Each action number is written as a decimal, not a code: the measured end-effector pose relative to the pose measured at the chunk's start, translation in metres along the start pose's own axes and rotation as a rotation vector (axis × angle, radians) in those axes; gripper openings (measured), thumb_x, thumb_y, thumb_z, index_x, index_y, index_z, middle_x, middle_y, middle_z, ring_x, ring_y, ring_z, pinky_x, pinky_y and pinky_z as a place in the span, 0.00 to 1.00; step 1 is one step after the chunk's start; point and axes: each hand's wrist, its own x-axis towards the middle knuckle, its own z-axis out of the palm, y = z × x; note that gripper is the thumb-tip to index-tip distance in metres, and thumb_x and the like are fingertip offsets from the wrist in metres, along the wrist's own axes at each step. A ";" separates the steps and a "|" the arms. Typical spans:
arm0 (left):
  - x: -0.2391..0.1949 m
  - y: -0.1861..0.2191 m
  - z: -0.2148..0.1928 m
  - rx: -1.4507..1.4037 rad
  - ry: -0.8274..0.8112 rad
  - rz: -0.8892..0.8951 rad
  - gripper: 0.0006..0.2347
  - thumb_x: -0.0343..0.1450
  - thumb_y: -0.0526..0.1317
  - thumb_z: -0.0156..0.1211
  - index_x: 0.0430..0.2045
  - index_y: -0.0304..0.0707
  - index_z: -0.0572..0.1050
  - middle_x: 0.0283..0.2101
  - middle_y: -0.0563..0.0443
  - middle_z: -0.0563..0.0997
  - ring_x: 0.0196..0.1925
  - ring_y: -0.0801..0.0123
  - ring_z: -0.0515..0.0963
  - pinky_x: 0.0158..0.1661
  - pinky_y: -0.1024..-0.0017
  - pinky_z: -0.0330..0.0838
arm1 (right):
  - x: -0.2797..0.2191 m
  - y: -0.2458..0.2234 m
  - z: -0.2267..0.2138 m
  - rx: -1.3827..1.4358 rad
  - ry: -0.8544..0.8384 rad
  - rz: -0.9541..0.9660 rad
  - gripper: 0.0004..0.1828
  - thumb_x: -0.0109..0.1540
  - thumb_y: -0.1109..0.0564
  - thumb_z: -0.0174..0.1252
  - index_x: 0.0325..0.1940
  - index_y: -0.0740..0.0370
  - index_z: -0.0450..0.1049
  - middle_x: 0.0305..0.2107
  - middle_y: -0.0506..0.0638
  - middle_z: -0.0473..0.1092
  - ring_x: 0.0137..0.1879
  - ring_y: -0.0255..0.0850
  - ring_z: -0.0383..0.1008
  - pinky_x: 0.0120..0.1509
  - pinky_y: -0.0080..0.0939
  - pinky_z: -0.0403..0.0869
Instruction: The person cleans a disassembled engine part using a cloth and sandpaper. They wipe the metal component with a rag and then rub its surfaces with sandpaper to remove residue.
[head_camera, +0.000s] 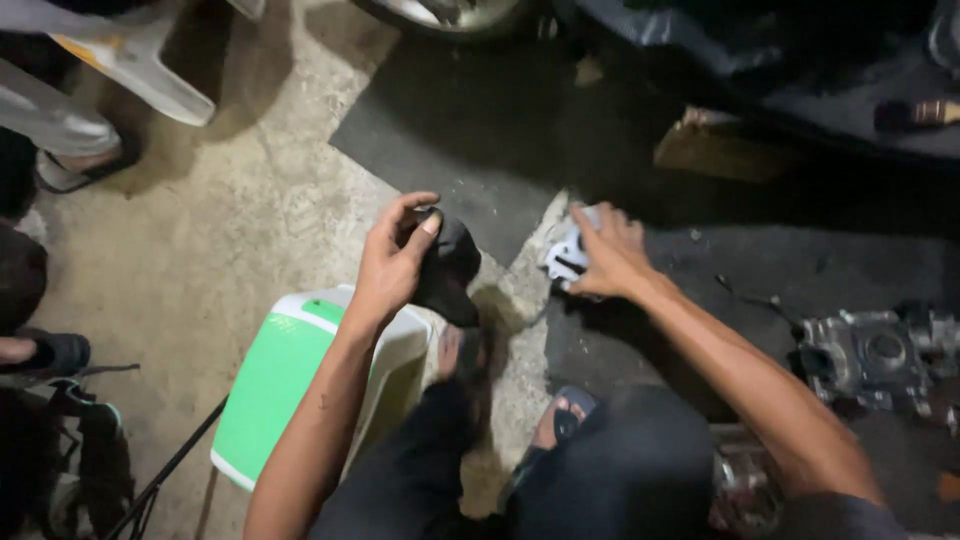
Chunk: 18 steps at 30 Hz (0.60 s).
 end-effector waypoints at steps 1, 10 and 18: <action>0.005 0.000 -0.002 0.000 0.010 0.011 0.12 0.75 0.36 0.59 0.53 0.41 0.77 0.34 0.48 0.80 0.39 0.69 0.77 0.47 0.66 0.75 | 0.009 -0.012 -0.009 -0.006 0.010 -0.009 0.72 0.40 0.41 0.81 0.80 0.56 0.49 0.68 0.76 0.51 0.73 0.70 0.53 0.71 0.76 0.53; 0.020 -0.051 -0.017 -0.088 0.046 0.004 0.12 0.76 0.37 0.59 0.54 0.41 0.76 0.41 0.46 0.81 0.47 0.66 0.77 0.53 0.63 0.73 | 0.070 -0.086 0.002 -0.120 -0.074 -0.221 0.73 0.40 0.43 0.82 0.80 0.53 0.45 0.69 0.76 0.47 0.76 0.73 0.48 0.74 0.79 0.47; 0.047 -0.102 -0.024 -0.154 0.050 -0.116 0.12 0.76 0.37 0.59 0.54 0.42 0.77 0.41 0.45 0.82 0.47 0.65 0.79 0.53 0.62 0.74 | 0.095 -0.106 0.036 -0.209 -0.143 -0.208 0.71 0.42 0.47 0.81 0.80 0.51 0.43 0.69 0.74 0.50 0.76 0.72 0.52 0.74 0.77 0.50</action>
